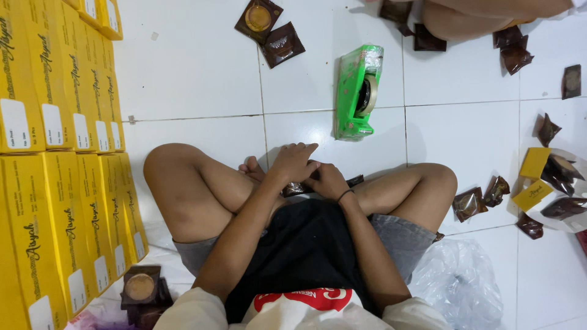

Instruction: The person sits on the floor and packs small brown packets into yellow boxes. They use a tape dispenser to seal the boxes and place the finished packages into a stack.

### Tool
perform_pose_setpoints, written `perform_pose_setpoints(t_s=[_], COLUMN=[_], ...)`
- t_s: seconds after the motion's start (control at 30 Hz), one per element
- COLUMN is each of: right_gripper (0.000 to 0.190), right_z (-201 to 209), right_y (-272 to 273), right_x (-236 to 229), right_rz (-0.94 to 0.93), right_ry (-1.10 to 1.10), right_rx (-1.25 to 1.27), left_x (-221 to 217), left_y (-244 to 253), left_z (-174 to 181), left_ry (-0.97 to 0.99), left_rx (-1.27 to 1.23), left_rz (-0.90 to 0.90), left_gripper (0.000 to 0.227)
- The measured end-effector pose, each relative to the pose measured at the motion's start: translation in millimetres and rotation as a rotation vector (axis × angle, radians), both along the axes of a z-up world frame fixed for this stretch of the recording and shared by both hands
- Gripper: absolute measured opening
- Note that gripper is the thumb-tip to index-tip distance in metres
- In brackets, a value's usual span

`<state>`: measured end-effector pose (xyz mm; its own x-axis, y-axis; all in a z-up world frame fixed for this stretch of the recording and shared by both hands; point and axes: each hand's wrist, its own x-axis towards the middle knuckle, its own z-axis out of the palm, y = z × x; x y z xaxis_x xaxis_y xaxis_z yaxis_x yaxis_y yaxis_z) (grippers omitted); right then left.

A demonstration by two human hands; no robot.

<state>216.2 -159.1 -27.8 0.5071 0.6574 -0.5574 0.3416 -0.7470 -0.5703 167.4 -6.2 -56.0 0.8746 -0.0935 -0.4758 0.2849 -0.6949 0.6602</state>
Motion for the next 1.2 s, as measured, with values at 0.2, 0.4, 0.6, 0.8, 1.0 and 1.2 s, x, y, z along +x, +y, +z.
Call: perform_pose_setpoints(t_s=[0.2,0.4,0.6,0.8,1.0,1.2], right_gripper=[0.038,0.038,0.041,0.038,0.019,0.077], right_z=[2.4,4.8,-7.3,30.3,68.5,23.8], right_y=[3.4,6.2,3.8,-9.4,-39.7,-33.1], right_x=[1.7,1.0,2.9,9.5,67.3,119.4], right_rz=[-0.019,-0.013,-0.012,-0.149,-0.5,-0.98], right_ry=[0.006,0.012,0.029,-0.185,-0.717,-0.771], right_rx=[0.015,0.023,0.033,0.221,0.669,0.079], left_x=[0.4,0.2,-1.5,2.3,4.7,-3.4], left_y=[3.7,2.3,3.7,7.8,9.9,5.0], left_z=[5.7,0.8,-4.1,15.5,11.0,-0.2], left_ry=[-0.006,0.004,-0.008,-0.017,-0.045,-0.039], left_rx=[-0.006,0.005,0.002,-0.074,-0.146,-0.141], left_rz=[0.005,-0.006,-0.006,-0.007,0.057,0.013], left_gripper=[0.061,0.062,0.062,0.063,0.066,0.067])
